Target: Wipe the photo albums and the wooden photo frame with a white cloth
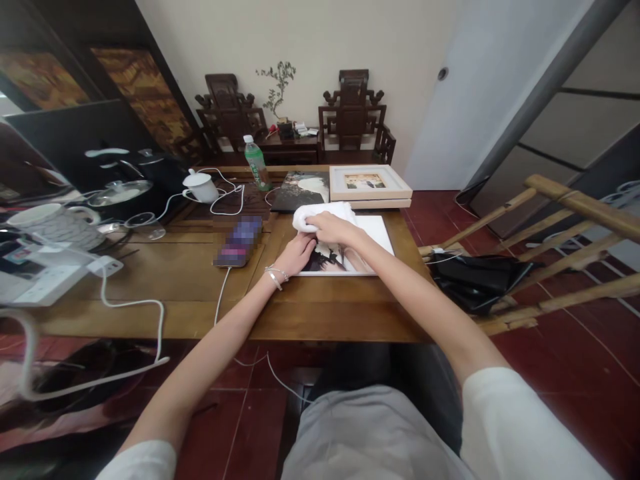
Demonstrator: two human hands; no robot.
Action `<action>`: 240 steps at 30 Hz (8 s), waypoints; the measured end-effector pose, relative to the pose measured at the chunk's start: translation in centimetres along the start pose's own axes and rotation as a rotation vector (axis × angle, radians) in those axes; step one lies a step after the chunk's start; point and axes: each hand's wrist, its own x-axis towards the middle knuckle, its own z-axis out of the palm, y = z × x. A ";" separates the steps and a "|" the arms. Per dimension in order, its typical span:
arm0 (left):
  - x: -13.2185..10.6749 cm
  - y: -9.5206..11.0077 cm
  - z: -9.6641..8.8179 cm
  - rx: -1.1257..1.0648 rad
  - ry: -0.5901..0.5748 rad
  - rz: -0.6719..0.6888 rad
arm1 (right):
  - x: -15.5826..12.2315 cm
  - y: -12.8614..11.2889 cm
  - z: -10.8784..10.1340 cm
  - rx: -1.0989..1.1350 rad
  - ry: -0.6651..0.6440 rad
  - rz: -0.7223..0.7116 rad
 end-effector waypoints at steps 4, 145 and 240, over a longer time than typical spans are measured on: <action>-0.1 0.0 0.0 -0.022 -0.009 0.017 | -2.8 2.9 0.0 -0.019 -0.006 0.075; -0.3 0.6 -0.2 -0.110 0.092 0.011 | -14.9 -1.9 2.1 -0.009 -0.069 -0.163; 0.6 2.7 -2.5 -1.262 0.259 -0.887 | -18.4 5.7 2.1 0.261 0.982 0.582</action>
